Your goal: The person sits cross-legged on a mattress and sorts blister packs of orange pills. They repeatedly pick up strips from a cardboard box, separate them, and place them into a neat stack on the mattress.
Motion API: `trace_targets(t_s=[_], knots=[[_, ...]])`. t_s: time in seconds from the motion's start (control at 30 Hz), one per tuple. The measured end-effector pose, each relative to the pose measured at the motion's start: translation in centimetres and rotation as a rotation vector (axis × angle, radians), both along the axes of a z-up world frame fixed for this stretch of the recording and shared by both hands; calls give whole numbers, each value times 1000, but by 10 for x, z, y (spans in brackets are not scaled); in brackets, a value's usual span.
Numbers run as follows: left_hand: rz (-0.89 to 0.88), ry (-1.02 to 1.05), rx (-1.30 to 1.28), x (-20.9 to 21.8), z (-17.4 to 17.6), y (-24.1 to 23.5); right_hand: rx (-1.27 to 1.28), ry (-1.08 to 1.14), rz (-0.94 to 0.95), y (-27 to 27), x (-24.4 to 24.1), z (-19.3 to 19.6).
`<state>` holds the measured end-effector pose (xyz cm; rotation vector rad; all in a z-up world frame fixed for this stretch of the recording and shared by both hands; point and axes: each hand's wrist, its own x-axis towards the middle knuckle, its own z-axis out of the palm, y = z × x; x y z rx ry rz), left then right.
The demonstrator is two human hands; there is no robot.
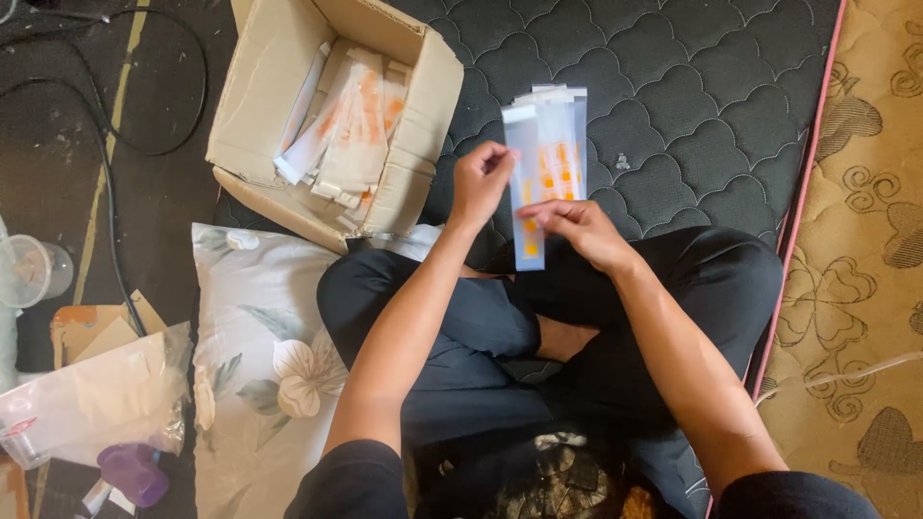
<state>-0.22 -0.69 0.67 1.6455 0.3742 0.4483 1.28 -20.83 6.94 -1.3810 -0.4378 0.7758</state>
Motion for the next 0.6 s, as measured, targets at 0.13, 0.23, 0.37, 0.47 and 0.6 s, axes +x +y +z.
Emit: trace_targets(t_s=[0.13, 0.23, 0.37, 0.47, 0.6], knots=[[84, 0, -3, -1, 7, 7, -42, -18, 110, -1, -2, -7], [183, 25, -39, 2, 7, 13, -103, 8, 253, -3, 2, -9], [246, 9, -25, 3, 5, 12, -134, -14, 327, -3, 3, -2], [254, 23, -14, 1, 11, 11, -133, -21, 341, -3, 4, -4], [280, 11, 16, 1, 9, 11, -133, -23, 373, -4, 7, -8]])
